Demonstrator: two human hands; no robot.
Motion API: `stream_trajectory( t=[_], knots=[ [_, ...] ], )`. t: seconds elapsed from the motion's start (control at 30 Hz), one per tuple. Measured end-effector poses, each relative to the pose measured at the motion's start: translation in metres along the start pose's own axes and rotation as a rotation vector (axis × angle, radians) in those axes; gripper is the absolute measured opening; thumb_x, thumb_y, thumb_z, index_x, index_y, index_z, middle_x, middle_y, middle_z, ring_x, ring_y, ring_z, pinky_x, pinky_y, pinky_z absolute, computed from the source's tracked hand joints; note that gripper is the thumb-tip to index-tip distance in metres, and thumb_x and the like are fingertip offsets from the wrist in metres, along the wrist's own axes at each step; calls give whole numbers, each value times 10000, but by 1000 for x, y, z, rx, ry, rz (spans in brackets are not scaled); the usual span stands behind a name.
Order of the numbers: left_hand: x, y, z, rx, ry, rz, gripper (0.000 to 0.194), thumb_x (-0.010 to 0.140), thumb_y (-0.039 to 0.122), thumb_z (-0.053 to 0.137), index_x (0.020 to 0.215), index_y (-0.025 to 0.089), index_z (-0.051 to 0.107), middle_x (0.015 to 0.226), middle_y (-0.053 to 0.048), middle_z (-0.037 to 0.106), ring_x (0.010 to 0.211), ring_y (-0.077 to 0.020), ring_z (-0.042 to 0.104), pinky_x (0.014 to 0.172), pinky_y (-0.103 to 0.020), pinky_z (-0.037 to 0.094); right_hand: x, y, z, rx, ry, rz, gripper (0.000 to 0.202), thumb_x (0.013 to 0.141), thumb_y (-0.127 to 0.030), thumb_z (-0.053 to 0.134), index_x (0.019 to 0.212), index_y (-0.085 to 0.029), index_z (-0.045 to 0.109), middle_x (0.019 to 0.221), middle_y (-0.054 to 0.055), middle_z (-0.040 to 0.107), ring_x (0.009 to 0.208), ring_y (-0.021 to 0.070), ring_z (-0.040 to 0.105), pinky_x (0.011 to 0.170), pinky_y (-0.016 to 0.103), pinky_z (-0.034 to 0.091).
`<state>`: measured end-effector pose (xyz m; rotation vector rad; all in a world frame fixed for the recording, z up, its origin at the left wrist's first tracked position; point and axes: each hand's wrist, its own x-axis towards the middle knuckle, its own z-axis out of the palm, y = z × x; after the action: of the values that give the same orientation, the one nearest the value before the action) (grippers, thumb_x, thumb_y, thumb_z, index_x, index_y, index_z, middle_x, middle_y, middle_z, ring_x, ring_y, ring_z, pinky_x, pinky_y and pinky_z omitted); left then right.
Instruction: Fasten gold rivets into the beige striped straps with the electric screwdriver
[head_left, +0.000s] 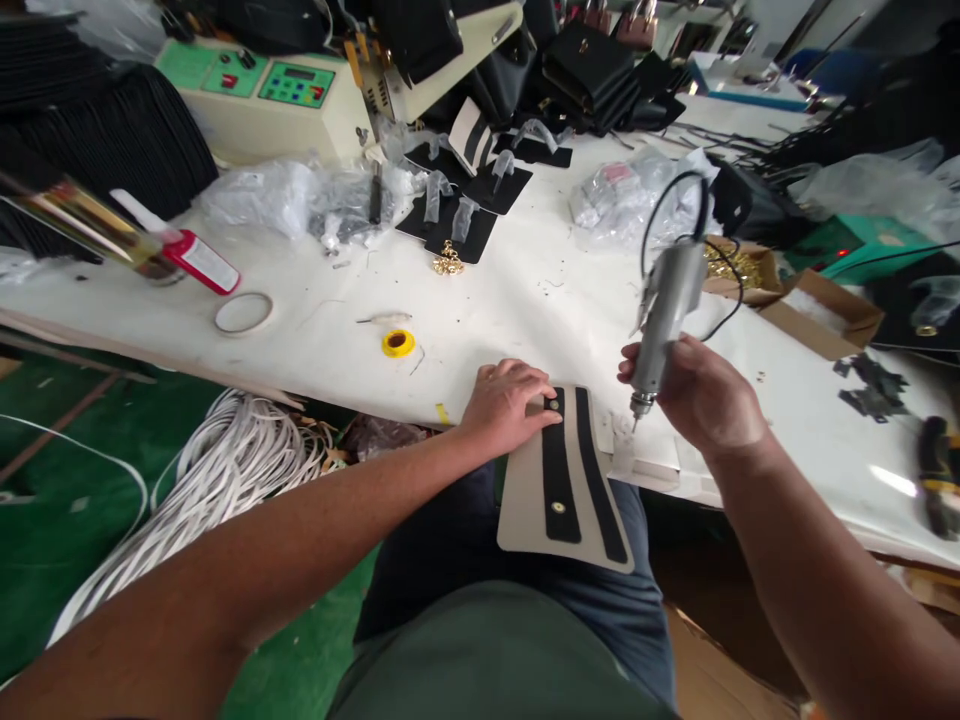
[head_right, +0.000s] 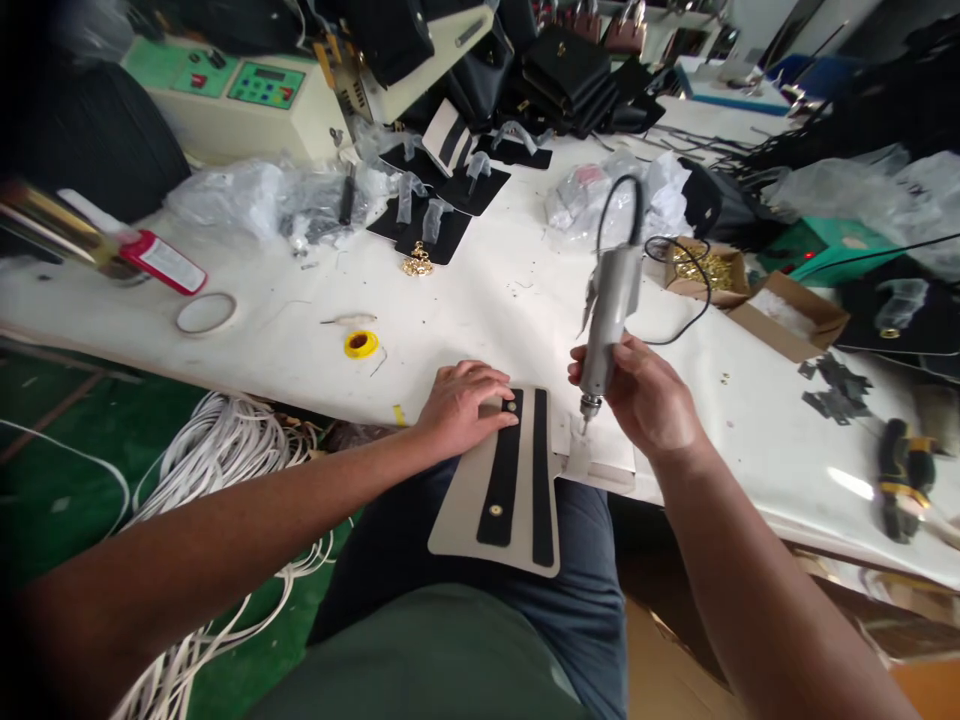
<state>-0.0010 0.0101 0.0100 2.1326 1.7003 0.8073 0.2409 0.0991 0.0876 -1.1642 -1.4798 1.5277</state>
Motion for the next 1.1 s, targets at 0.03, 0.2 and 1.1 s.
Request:
stream_trajectory(
  t=[0.03,0.2,1.1],
  knots=[
    [0,0,0,-2,1,2,247,855,443,811,1041,298,737,1287,9,736,1277,-267,544,1035,-479,378,-2,-5,11,86,15,-18,351,868,-565,556,1003,-247,623,1012,78,704,903,264,703,858,455,591],
    [1,3,-4,-4,-20,-7,257,865,454,800,1048,288,733,1308,-8,726,1281,-282,540,1028,-478,383,-2,-11,70,186,177,-160,331,830,-527,672,783,-268,469,665,-34,452,572,165,530,607,349,556],
    [0,1,0,2,-5,4,301,861,468,800,1086,287,713,1282,7,729,1284,-290,529,1017,-482,350,14,32,102,74,175,-477,445,840,-485,789,601,-241,504,542,-35,557,458,145,551,447,289,478]
  ],
)
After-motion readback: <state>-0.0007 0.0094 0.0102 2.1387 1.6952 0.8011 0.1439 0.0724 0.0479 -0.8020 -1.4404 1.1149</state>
